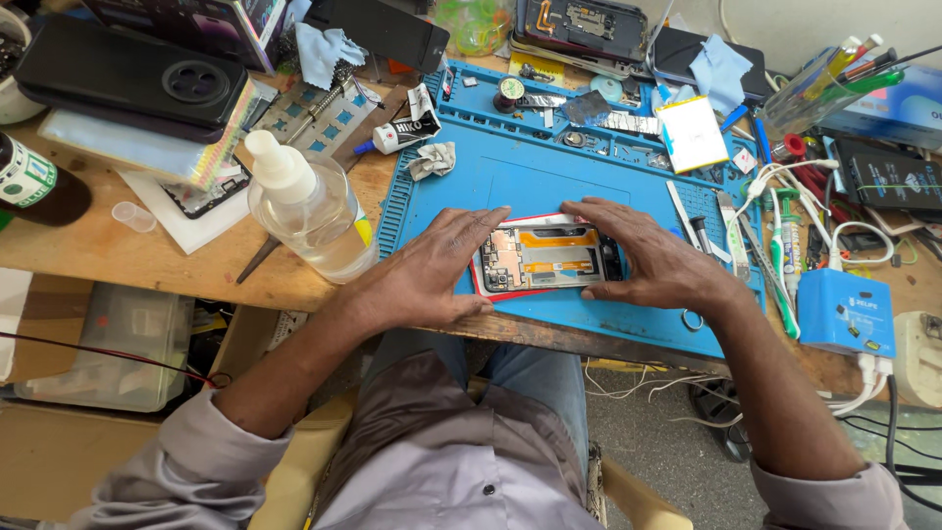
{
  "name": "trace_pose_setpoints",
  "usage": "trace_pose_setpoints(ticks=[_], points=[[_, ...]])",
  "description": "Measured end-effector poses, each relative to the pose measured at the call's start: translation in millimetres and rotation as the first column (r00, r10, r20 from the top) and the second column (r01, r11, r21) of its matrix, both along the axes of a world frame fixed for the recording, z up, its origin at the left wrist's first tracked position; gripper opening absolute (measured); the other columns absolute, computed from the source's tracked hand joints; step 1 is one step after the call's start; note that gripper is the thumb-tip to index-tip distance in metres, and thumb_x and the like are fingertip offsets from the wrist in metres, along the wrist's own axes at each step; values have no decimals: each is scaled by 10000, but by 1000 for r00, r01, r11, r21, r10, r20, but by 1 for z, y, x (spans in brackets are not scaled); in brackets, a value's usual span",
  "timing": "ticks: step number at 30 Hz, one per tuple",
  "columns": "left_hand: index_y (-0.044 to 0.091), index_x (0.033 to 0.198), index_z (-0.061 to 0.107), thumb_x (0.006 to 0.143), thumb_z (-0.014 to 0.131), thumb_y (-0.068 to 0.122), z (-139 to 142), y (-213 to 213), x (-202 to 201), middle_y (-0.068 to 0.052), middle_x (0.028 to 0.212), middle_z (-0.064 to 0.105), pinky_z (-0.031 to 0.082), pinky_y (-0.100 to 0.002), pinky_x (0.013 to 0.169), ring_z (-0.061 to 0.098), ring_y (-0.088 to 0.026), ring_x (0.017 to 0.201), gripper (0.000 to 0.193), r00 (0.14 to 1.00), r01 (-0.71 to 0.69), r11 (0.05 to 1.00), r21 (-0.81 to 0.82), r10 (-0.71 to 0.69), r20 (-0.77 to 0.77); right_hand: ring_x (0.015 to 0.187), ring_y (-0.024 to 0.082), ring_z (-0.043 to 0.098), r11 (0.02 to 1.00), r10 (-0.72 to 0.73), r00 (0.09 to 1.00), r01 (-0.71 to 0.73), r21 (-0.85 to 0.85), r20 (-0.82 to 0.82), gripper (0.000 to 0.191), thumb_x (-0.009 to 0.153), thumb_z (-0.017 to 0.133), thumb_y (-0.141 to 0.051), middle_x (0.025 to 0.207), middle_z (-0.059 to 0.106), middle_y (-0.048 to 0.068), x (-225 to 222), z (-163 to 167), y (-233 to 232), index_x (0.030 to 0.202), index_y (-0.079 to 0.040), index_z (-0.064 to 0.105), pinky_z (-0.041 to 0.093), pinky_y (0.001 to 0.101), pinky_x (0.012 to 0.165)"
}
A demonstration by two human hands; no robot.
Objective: The person works on a disassembled mobile phone on a blue mat. They connect a ribbon cable, apply adhesive from a tube to the phone frame, and place a battery into the phone chassis.
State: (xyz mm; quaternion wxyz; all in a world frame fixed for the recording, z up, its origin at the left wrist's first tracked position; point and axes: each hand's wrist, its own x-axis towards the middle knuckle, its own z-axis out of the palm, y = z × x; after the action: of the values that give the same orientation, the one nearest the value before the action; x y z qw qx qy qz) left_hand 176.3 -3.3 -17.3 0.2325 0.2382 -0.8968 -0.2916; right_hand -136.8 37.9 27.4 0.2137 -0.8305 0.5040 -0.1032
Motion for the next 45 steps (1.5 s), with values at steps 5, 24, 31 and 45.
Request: trace_pose_setpoints(ticks=[5, 24, 31, 45], points=[[-22, 1554, 280, 727, 852, 241, -4, -7, -6, -275, 1540, 424, 330, -468, 1176, 372, -441, 1431, 1039, 996, 60, 997, -45, -62, -60, 1331, 308, 526, 984, -179, 984, 179, -18, 7, 964, 676, 888, -290, 1437, 571, 126, 7, 2, 24, 1519, -162, 437, 398, 437, 1153], [-6, 1393, 500, 836, 704, 262, 4, 23, -33, -214, 1441, 490, 342, -497, 1105, 404, -422, 1370, 650, 987, -158, 947, -280, 140, -83, 695, 169, 662, 451, -755, 499, 866, -215, 426, 159, 898, 826, -176, 813, 760, 122, -128, 1, 30, 967, -39, 784, 516, 304, 639], [95, 1140, 729, 872, 728, 43, -8, 38, 19, -50, 1099, 715, 521, -409, 984, 677, -260, 1104, 273, 928, -203, 948, -246, 107, -356, 825, 179, 712, 558, -634, 689, 722, -409, 352, 161, 950, 695, -41, 927, 748, 130, -94, -26, 40, 1097, -30, 759, 553, 310, 776], [36, 1545, 325, 862, 820, 346, 28, 21, 76, -169, 1416, 579, 508, -447, 1085, 604, -297, 1322, 899, 602, -561, 757, 335, 651, -463, 759, 184, 759, 881, -335, 884, 416, -225, 325, 259, 898, 726, -143, 882, 781, 130, 61, 28, -46, 1142, -60, 757, 593, 346, 692]])
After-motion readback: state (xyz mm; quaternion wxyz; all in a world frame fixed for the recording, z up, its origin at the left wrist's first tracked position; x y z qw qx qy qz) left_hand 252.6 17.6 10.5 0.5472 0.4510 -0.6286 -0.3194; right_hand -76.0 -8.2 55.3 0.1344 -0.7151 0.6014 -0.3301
